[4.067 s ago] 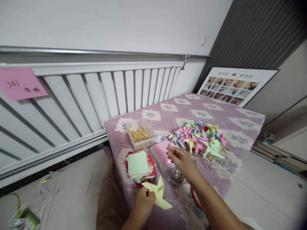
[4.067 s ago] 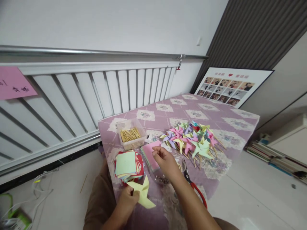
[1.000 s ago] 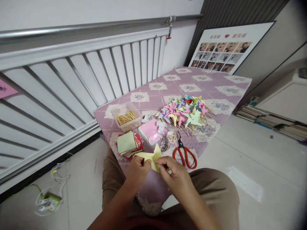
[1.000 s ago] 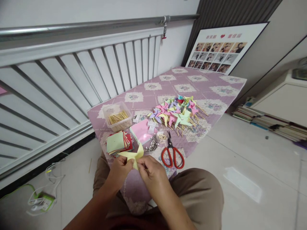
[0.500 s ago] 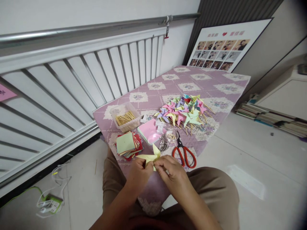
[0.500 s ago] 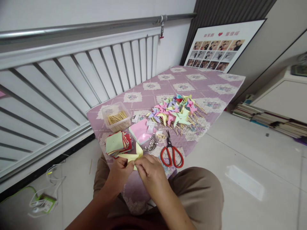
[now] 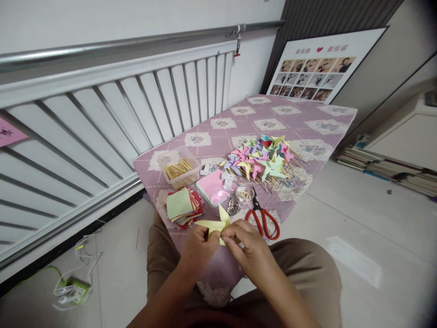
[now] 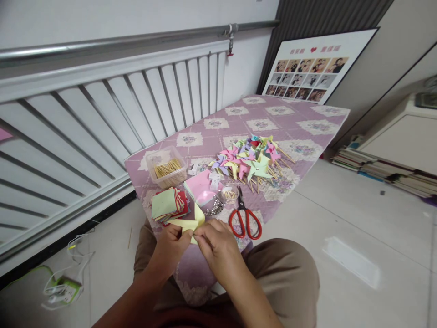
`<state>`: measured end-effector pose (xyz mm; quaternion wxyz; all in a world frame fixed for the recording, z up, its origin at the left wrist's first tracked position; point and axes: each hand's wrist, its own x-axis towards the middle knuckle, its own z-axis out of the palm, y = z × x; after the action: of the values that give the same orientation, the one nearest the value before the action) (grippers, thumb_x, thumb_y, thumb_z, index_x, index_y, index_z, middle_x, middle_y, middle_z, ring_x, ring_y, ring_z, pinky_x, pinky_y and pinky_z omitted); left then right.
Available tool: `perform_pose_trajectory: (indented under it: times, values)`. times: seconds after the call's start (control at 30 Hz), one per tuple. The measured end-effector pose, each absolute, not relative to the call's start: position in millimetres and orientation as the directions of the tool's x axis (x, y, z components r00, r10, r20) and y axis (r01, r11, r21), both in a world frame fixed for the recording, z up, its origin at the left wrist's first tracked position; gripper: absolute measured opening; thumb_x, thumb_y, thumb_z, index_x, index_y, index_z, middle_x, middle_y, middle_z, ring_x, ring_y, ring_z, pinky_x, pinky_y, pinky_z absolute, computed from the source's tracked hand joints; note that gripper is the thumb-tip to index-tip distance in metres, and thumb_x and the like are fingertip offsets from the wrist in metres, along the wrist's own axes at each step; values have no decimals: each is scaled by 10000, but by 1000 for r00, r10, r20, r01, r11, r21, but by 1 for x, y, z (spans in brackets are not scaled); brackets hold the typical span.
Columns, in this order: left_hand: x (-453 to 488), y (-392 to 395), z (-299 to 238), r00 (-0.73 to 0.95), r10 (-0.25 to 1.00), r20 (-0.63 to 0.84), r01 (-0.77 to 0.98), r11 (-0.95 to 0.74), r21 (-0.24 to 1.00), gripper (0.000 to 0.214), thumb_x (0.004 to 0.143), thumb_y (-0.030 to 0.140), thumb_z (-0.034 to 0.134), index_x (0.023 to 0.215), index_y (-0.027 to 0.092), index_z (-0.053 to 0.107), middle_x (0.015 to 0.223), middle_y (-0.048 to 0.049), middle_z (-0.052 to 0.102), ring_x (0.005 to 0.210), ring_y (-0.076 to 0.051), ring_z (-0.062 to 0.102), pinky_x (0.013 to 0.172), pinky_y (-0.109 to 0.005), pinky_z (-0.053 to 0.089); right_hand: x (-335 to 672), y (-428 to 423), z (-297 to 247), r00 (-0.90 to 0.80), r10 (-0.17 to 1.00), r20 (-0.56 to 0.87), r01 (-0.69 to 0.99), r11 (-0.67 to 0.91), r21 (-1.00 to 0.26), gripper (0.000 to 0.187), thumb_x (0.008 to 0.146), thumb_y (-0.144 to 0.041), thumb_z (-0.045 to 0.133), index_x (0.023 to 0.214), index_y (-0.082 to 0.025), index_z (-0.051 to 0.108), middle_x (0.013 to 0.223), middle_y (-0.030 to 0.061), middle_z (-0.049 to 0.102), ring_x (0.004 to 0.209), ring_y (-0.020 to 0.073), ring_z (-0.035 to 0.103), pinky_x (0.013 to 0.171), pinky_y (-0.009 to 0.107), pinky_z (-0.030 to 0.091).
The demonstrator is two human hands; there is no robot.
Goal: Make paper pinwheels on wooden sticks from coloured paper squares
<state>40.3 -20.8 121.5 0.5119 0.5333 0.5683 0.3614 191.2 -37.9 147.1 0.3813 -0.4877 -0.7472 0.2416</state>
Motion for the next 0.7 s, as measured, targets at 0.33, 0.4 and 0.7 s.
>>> perform_pose_trajectory:
  times: [0.33,0.4,0.7]
  values:
    - [41,-25,123,108,984,-142,257,111,960,183,731,241,496,565,164,487,522,53,398,503,-81,320,483,-233,240,191,-41,153,-194,966,173,405,239,-883,159,871,-169,522,721,-197,567,708,-18,462,665,134,476,609,237,361]
    - [41,-26,127,115,986,-117,287,80,955,171,724,230,493,567,164,490,527,52,400,509,-84,328,486,-233,249,191,-40,155,-184,973,137,373,198,-906,168,865,-183,526,701,-195,563,701,-22,451,661,132,469,605,235,360]
    - [41,-28,139,113,992,53,412,-96,906,117,702,192,471,658,147,571,613,7,524,566,-114,475,553,-232,358,190,-38,151,-107,994,31,309,63,-949,139,790,-263,584,670,-194,575,736,-5,518,727,161,517,692,274,402]
